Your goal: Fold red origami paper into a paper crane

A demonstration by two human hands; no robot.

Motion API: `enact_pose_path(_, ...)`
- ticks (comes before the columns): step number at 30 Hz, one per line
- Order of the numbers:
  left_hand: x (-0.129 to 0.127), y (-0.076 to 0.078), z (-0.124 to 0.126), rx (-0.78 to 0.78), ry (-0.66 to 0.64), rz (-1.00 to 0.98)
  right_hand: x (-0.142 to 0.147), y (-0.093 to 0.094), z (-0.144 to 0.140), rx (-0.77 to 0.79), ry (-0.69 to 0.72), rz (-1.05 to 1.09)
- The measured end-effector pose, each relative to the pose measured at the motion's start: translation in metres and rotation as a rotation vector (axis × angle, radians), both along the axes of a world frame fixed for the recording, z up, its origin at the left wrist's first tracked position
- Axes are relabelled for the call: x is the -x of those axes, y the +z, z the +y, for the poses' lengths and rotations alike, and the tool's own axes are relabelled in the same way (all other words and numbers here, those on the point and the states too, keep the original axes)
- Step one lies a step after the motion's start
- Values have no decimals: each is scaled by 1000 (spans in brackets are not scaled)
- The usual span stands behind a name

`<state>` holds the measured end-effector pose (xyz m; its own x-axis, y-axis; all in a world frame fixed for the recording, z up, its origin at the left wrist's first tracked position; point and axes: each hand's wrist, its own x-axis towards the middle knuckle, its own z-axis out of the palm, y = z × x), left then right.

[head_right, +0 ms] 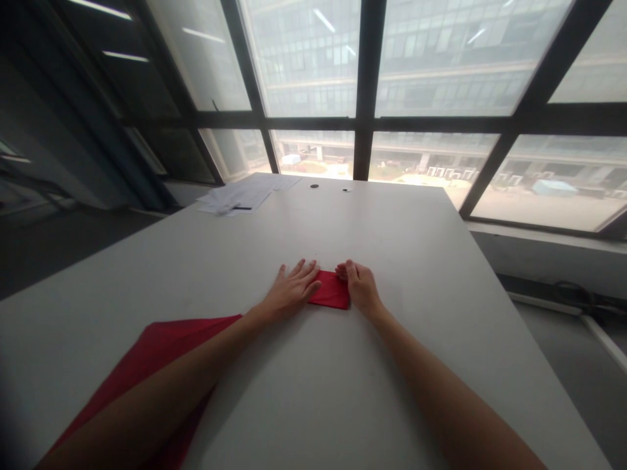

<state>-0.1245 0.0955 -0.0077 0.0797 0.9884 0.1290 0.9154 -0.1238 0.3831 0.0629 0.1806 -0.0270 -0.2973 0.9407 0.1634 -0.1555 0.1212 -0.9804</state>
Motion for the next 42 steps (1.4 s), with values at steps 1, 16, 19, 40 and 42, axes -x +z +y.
enact_pose_path(1,2,0,1,-20,56,-42,0,0,0,1,0,4)
enact_pose_path(16,-11,21,6,564,99,-1965,2,1,-2,0,-1,17)
enact_pose_path(19,-3,19,8,600,51,-1928,0,5,-3,-16,-27,9)
enact_pose_path(40,-5,15,9,237,17,-1638,-12,15,-12,-505,19,-360)
enact_pose_path(42,-8,15,7,-19,70,-1486,-10,12,-13,-613,75,-505)
